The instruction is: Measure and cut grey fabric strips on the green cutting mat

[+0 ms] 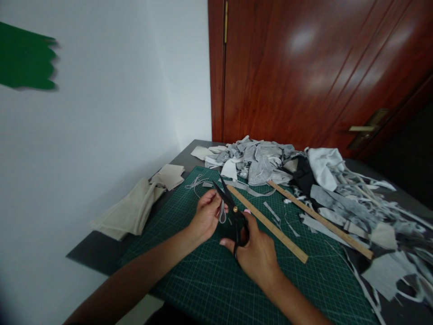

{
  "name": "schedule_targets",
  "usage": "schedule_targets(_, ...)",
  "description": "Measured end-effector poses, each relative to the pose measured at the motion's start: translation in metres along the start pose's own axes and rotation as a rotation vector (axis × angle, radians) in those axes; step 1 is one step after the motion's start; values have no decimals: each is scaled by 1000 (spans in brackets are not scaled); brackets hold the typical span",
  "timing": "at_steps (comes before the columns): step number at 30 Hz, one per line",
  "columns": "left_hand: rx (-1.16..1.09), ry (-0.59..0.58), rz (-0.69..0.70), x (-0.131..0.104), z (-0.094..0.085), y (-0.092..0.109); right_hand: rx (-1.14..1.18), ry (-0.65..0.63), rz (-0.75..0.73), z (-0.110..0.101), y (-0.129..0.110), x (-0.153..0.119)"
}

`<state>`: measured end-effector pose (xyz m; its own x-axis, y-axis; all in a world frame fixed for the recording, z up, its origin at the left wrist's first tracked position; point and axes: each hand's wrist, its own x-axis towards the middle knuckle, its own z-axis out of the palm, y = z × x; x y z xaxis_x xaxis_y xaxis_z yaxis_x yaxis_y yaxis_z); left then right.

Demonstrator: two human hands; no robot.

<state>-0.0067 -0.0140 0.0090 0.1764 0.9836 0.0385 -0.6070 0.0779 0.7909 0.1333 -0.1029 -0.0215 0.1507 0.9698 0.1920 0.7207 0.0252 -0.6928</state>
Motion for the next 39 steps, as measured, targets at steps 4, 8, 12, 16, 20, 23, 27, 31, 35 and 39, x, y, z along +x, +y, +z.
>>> schedule_targets(4, -20, 18, -18, -1, 1, -1, -12, -17, 30, -1, -2, 2)
schedule_targets(8, -38, 19, -22, -1, 1, -2, 10, -22, 26, -1, -1, 1)
schedule_targets(12, -39, 21, -10, -1, 1, -2, 22, -22, 0, 0, -2, 0)
schedule_targets(16, -32, -2, 12, -1, 1, -2, 32, -37, -3, 0, -3, -1)
schedule_targets(20, -28, -9, 19, 0, 1, -2, 47, -28, 2, 1, -2, -1)
schedule_targets(23, -20, -7, 16, 0, 1, -2, 71, -38, 2, 2, -1, 0)
schedule_targets(27, -28, -8, 21, 0, 0, -4, 95, -55, 10, 2, -1, -1)
schedule_targets(31, -33, -2, 20, 1, -1, -4, 94, -65, 12, 3, 0, 0)
schedule_targets(35, -36, 0, 22, 1, -1, -4, 98, -59, 3, 4, 0, 0)
schedule_targets(39, -39, -3, 18, 1, -1, -3, 109, -48, -14, 4, 1, 0)
